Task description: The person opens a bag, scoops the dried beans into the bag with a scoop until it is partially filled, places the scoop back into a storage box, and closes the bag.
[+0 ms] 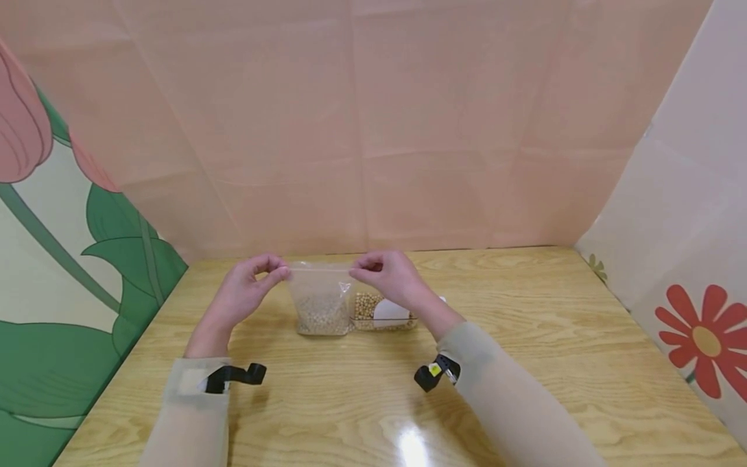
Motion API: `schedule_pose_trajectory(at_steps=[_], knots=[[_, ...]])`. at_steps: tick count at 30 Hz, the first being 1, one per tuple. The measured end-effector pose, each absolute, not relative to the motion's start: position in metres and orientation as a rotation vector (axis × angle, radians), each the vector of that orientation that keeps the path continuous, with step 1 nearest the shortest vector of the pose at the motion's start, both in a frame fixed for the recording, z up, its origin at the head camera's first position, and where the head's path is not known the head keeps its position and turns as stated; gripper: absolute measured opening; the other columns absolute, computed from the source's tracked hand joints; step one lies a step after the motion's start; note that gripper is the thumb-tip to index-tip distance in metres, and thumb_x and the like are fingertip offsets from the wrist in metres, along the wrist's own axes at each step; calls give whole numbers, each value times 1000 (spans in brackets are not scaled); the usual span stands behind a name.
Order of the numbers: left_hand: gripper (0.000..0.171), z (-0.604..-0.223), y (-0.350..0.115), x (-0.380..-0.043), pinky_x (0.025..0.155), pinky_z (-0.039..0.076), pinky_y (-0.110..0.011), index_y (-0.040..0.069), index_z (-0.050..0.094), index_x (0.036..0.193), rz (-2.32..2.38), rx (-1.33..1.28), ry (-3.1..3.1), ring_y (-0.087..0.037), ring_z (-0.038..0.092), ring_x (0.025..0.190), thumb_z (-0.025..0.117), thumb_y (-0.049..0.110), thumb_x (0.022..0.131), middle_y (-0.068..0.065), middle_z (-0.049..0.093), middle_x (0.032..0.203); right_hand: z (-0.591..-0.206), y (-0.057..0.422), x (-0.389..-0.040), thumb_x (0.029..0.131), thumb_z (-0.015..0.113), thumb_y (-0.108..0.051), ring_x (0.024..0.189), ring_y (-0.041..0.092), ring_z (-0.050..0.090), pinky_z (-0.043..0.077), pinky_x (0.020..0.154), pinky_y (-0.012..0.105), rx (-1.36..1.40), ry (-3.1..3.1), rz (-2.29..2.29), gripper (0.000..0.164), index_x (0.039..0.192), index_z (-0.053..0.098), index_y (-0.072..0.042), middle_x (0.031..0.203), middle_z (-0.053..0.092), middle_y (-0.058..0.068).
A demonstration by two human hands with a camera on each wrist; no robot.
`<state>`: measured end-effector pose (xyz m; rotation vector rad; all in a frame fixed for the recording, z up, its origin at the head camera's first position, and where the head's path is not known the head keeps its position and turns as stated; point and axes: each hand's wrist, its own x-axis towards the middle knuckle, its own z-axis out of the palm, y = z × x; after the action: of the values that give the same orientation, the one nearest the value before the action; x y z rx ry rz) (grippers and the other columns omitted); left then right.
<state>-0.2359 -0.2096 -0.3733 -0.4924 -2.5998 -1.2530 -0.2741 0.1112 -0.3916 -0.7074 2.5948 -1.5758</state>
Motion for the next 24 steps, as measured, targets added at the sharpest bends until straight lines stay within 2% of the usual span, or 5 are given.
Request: schedule_pose_trajectory(at_steps=[5, 11, 16, 24], knots=[[16, -372, -208, -233, 98, 53, -50, 13, 76, 109, -1251, -476, -2601, -24, 69, 108, 69, 27, 110, -3, 76, 108, -393, 115, -273, 106, 77, -30, 99, 30, 69, 55, 81, 40, -687, 2590, -1576, 19, 116, 83, -15, 112, 78, 10], [17, -366, -207, -228, 96, 53, -49, 13, 75, 109, -1209, -486, -2613, -25, 68, 107, 69, 29, 110, -2, 76, 108, -388, 118, -269, 106, 77, -29, 94, 24, 68, 55, 81, 42, -699, 2586, -1571, 15, 113, 83, -16, 107, 78, 4], [18, -357, -211, -217, 97, 52, -50, 14, 74, 111, -1161, -518, -2632, -24, 67, 106, 68, 31, 111, -3, 75, 108, -383, 117, -262, 106, 77, -31, 97, 23, 69, 57, 86, 47, -702, 2562, -1555, 17, 114, 83, -17, 109, 78, 3], [14, -347, -219, -198, 100, 53, -54, 16, 75, 109, -1102, -552, -2650, -24, 69, 110, 69, 29, 111, 1, 76, 107, -372, 115, -247, 105, 78, -32, 104, 23, 73, 58, 90, 44, -766, 2544, -1460, 16, 114, 84, -20, 111, 79, -2]])
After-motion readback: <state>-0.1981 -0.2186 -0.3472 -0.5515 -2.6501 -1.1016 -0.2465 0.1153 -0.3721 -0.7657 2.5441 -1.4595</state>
